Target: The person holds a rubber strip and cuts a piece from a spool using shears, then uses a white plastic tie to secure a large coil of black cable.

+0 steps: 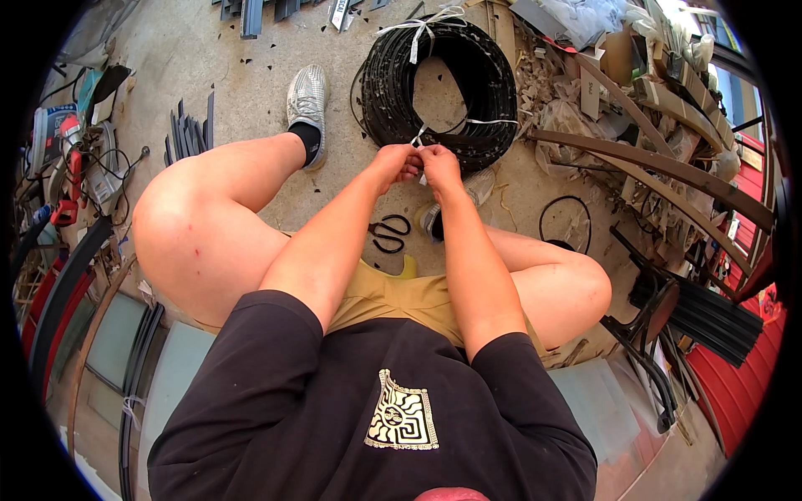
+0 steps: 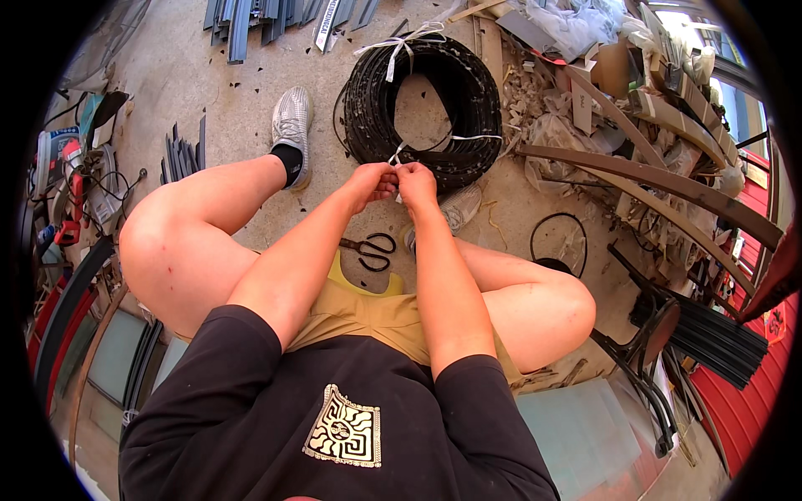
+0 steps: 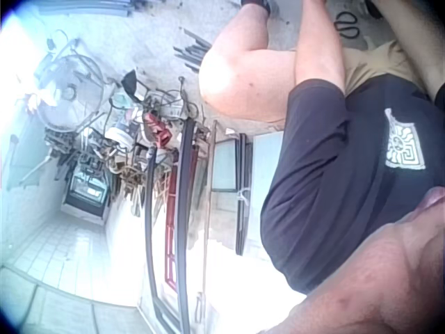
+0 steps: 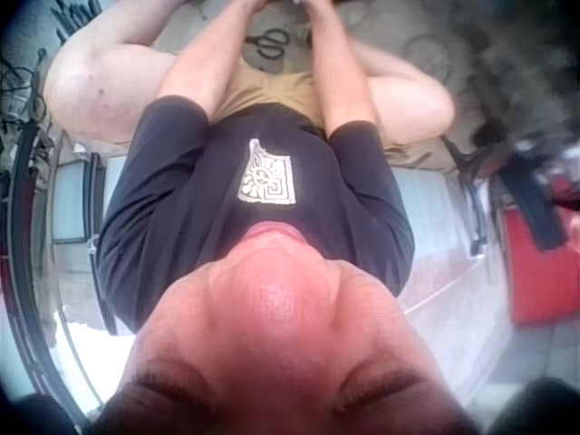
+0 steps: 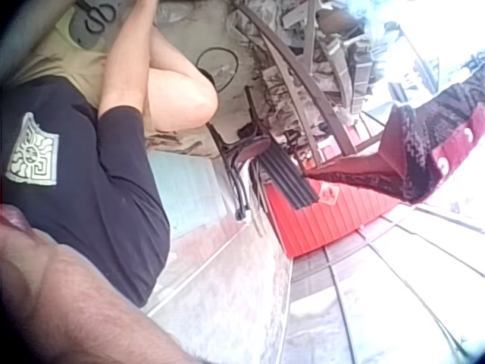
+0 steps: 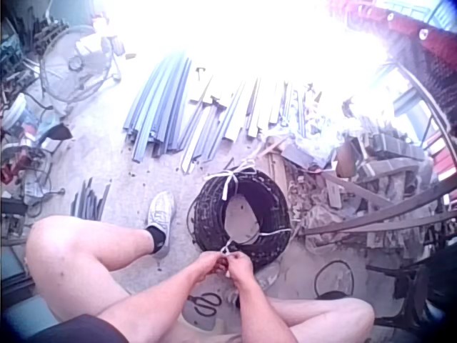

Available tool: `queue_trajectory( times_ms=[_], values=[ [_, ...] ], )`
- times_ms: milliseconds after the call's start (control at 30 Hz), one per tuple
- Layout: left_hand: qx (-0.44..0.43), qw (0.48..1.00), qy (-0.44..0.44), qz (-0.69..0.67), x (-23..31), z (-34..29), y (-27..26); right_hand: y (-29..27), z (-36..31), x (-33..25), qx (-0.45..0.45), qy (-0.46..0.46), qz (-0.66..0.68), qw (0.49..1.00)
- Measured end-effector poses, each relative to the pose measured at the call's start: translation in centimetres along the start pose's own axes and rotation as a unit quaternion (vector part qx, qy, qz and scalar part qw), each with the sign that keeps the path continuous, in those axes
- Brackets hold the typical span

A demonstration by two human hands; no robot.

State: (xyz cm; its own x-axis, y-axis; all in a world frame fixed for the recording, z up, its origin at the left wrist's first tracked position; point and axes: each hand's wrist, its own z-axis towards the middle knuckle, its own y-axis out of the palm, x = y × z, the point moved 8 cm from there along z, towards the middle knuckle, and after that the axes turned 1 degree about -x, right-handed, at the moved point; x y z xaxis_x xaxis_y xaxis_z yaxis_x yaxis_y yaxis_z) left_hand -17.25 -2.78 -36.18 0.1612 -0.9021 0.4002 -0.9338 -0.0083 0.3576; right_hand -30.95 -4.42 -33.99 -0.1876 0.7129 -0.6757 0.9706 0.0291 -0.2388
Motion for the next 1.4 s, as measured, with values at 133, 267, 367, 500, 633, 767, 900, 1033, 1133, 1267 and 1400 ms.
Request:
queue_trajectory(
  times_ms=[133,267,367,500,633,767,900,1033,1133,1267,1400],
  values=[
    [0.007,1.0,0.021,0.012,0.6,-0.1,0.3,-0.4,0.3,0.5,0.013,-0.011,-0.018,1.0],
    [0.017,1.0,0.018,-0.003,0.3,0.1,-0.1,0.1,0.0,0.2,0.006,-0.01,-0.016,1.0],
    [0.024,1.0,0.009,-0.015,0.2,0.3,-0.1,0.1,-0.1,0.3,0.006,-0.007,-0.018,1.0],
    [0.046,0.999,0.001,-0.016,0.1,0.4,-0.3,0.3,0.1,0.5,0.002,-0.007,-0.024,1.0],
    [0.066,0.997,0.029,-0.005,0.3,0.9,-0.4,0.4,0.7,1.0,0.0,-0.017,-0.011,1.0],
    [0.097,0.994,0.042,-0.025,0.0,1.3,-0.9,0.6,0.3,0.6,0.007,-0.009,-0.019,1.0],
    [0.116,0.992,0.053,-0.006,0.1,1.6,-1.1,0.5,0.1,0.3,0.002,-0.016,-0.019,1.0],
    [0.179,0.975,0.11,0.077,0.6,2.1,-1.5,0.5,-0.2,0.3,0.032,-0.018,-0.021,0.999],
    [0.207,0.962,0.142,0.106,0.3,2.6,-2.1,0.8,-0.5,0.4,0.062,0.003,-0.013,0.998],
    [0.216,0.959,0.17,0.067,0.7,2.3,-1.5,0.4,0.1,1.2,0.098,-0.004,-0.028,0.995],
    [0.195,0.971,0.132,-0.025,0.6,1.5,-1.1,0.2,-0.2,1.9,0.113,0.018,-0.023,0.993]
  ],
)
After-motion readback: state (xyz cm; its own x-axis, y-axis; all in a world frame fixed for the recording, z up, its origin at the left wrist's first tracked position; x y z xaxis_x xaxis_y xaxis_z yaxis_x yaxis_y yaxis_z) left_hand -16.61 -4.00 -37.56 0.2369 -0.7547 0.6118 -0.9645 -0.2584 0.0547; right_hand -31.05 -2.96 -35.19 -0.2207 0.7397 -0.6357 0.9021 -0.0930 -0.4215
